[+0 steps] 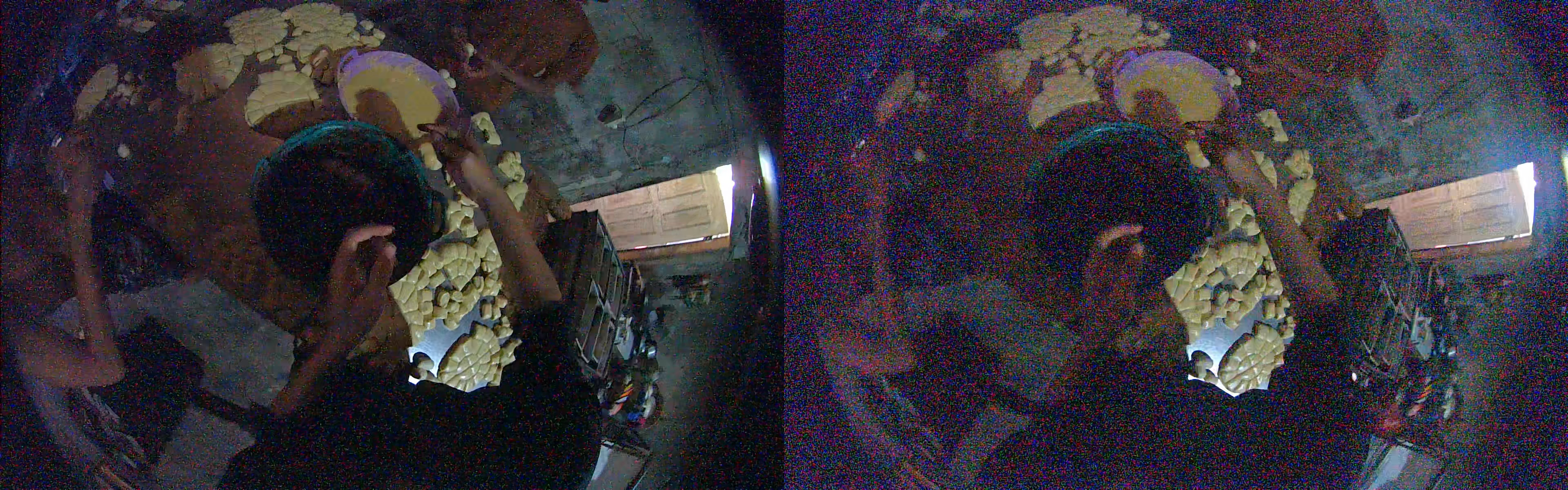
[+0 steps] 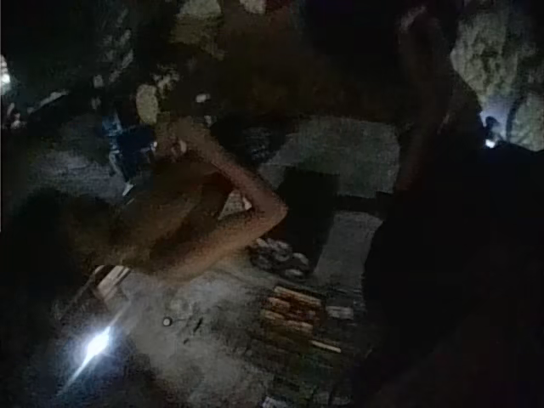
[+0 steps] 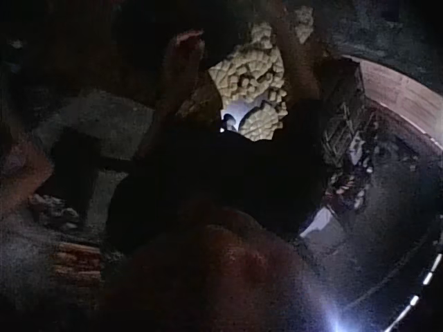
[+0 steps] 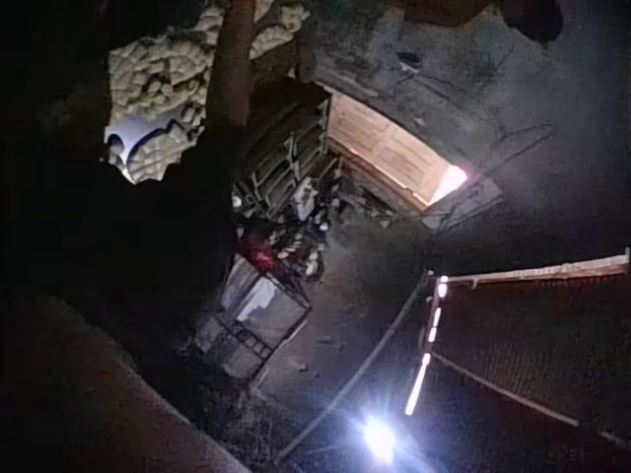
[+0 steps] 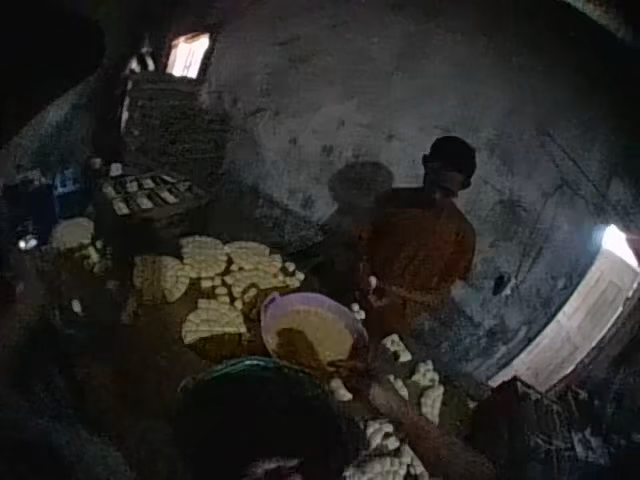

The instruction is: The person prepares pieces of dough by hand, filling them with a dark ingredient from a bowl and shaping them into rounds on a metal table.

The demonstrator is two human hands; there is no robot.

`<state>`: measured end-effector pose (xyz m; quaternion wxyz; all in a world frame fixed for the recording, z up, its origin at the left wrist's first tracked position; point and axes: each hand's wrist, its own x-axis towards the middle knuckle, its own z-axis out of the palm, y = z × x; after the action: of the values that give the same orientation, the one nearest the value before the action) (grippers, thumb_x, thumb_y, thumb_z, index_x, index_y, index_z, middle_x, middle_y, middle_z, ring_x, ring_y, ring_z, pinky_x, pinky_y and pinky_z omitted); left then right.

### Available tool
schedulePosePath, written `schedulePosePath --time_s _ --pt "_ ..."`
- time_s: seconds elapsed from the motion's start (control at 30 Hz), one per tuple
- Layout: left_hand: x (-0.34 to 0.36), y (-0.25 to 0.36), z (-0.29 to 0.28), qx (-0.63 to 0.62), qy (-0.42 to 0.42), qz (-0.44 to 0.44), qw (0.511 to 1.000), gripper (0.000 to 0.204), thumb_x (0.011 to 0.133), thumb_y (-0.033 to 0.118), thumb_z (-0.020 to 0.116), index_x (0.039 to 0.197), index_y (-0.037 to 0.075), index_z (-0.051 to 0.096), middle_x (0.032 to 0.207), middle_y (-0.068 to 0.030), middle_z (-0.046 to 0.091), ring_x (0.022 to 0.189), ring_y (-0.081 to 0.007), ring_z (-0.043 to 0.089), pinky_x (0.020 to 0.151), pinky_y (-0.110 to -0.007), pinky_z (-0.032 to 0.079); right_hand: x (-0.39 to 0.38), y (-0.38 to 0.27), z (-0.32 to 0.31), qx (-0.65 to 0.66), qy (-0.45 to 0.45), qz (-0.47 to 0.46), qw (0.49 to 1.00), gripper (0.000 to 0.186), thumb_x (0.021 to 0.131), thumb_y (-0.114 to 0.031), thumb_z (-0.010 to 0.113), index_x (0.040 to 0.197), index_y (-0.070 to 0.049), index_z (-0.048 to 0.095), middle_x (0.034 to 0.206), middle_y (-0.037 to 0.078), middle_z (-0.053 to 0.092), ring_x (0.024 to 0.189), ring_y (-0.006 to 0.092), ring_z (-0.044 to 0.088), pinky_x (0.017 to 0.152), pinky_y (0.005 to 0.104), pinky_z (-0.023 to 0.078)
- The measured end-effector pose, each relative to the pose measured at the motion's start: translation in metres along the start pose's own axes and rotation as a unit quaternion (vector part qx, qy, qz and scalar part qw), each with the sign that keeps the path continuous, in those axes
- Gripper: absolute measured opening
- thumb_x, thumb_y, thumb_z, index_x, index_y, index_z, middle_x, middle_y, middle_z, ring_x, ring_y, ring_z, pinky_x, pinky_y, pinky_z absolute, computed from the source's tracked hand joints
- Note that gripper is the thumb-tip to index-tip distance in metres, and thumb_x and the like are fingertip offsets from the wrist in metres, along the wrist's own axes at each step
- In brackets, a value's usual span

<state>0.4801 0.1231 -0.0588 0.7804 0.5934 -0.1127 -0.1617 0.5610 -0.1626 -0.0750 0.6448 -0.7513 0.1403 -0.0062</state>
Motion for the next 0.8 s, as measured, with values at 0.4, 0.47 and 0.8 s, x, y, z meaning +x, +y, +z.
schedulePosePath --time_s 0.4,0.47,0.8 --pt "-0.099 0.011 0.061 -0.408 -0.120 -0.171 0.889 0.040 0.102 0.036 0.048 0.125 0.004 0.054 0.125 -0.0092 0.057 0.119 -0.0191 0.052 0.105 -0.035 0.038 -0.293 -0.033 0.047 0.054 0.031 -0.233 0.971 0.044 0.089 -0.013 0.070 0.130 -0.005 0.055 0.113 0.007 0.068 0.098 0.0154 0.065 0.087 0.0294 0.052" --pt "-0.125 0.025 0.074 -0.406 -0.091 -0.208 0.885 0.039 0.103 0.032 0.045 0.125 0.001 0.055 0.126 -0.0100 0.058 0.117 -0.0202 0.054 0.104 -0.035 0.039 -0.328 -0.033 0.037 0.049 0.011 -0.244 0.969 0.051 0.083 -0.013 0.075 0.130 -0.006 0.058 0.120 0.009 0.065 0.107 0.0212 0.064 0.093 0.0324 0.050" --pt "-0.243 0.009 0.152 -0.149 -0.213 -0.033 0.965 0.032 0.092 -0.006 0.057 0.123 -0.006 0.059 0.136 -0.0120 0.051 0.126 -0.0212 0.049 0.107 -0.035 0.039 -0.483 -0.010 0.006 -0.173 0.216 -0.342 0.898 0.037 0.070 -0.003 0.079 0.106 -0.004 0.071 0.119 0.014 0.065 0.109 0.0304 0.064 0.090 0.0383 0.052"
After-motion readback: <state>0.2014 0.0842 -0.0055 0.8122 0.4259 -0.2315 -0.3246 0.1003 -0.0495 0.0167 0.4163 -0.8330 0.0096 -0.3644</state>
